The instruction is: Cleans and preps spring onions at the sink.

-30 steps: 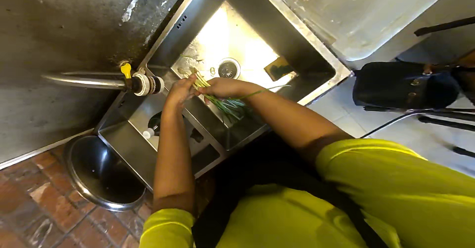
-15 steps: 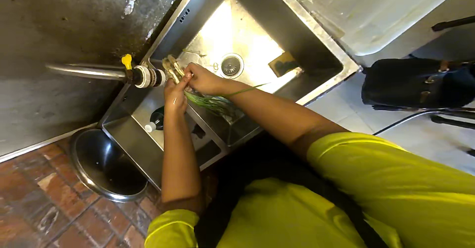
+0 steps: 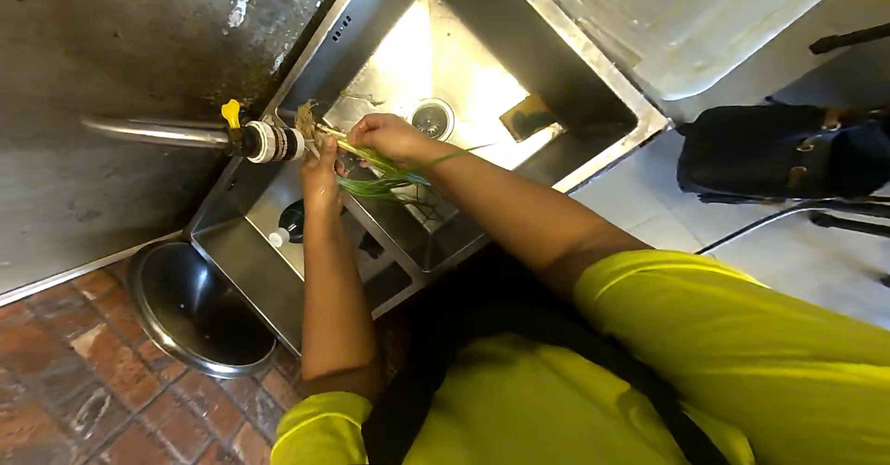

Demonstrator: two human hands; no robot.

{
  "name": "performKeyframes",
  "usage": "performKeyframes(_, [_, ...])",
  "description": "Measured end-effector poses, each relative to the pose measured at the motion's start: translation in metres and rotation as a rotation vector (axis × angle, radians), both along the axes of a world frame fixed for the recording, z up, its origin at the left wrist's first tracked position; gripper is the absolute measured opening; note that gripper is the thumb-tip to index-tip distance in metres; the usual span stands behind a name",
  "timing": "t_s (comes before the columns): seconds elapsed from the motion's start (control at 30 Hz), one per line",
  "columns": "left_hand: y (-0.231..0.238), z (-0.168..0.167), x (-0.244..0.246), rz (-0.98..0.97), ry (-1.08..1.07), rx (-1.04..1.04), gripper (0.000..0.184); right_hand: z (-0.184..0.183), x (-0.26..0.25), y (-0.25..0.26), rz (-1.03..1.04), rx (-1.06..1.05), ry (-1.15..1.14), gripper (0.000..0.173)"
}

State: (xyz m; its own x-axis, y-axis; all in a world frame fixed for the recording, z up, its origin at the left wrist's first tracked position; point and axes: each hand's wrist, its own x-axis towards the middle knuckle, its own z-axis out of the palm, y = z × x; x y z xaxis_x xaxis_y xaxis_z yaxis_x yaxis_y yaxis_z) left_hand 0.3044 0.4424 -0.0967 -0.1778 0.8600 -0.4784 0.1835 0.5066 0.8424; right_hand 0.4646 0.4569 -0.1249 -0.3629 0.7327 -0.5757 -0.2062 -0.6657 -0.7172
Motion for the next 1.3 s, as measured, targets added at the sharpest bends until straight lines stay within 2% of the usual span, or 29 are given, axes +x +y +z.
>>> performKeyframes(0.1, [0.000, 0.005, 0.000, -0.013, 0.147, 0.008, 0.018, 0.000, 0.005, 0.000, 0.055, 0.079, -0.122, 0.022])
performKeyframes(0.2, [0.001, 0.005, 0.004, -0.020, 0.300, 0.034, 0.022, 0.008, 0.001, -0.002, 0.138, 0.183, -0.261, 0.027])
performKeyframes(0.33, [0.004, -0.002, 0.007, -0.033, 0.480, 0.028, 0.034, 0.009, -0.002, -0.006, 0.223, 0.284, -0.297, 0.040])
performKeyframes(0.4, [0.005, -0.004, 0.009, -0.037, 0.494, 0.032, 0.035, 0.008, -0.001, -0.005, 0.261, 0.314, -0.336, 0.035])
performKeyframes(0.6, [0.005, -0.003, 0.017, 0.130, 0.289, 0.014, 0.028, 0.006, -0.004, -0.008, 0.222, 0.224, -0.285, 0.032])
performKeyframes(0.7, [0.007, -0.004, 0.015, 0.121, 0.134, -0.024, 0.032, 0.010, -0.007, -0.006, 0.296, 0.277, -0.413, 0.032])
performKeyframes(0.77, [0.007, -0.003, 0.013, 0.070, 0.155, -0.026, 0.030, 0.019, -0.005, -0.005, 0.366, 0.297, -0.488, 0.033])
performKeyframes(0.87, [0.010, -0.001, 0.013, 0.141, 0.273, -0.009, 0.024, 0.021, 0.004, -0.005, 0.395, 0.320, -0.541, 0.034])
performKeyframes(1.03, [0.016, -0.006, 0.011, 0.190, 0.159, 0.045, 0.023, 0.008, 0.015, -0.009, 0.294, 0.313, -0.478, 0.032])
performKeyframes(1.2, [0.016, -0.009, 0.013, 0.502, 0.013, 0.125, 0.008, 0.011, 0.017, -0.001, 0.225, 0.222, -0.567, 0.037])
performKeyframes(1.3, [0.014, -0.005, 0.006, 0.526, -0.054, 0.142, 0.008, -0.005, 0.023, 0.003, 0.132, 0.135, -0.585, 0.036])
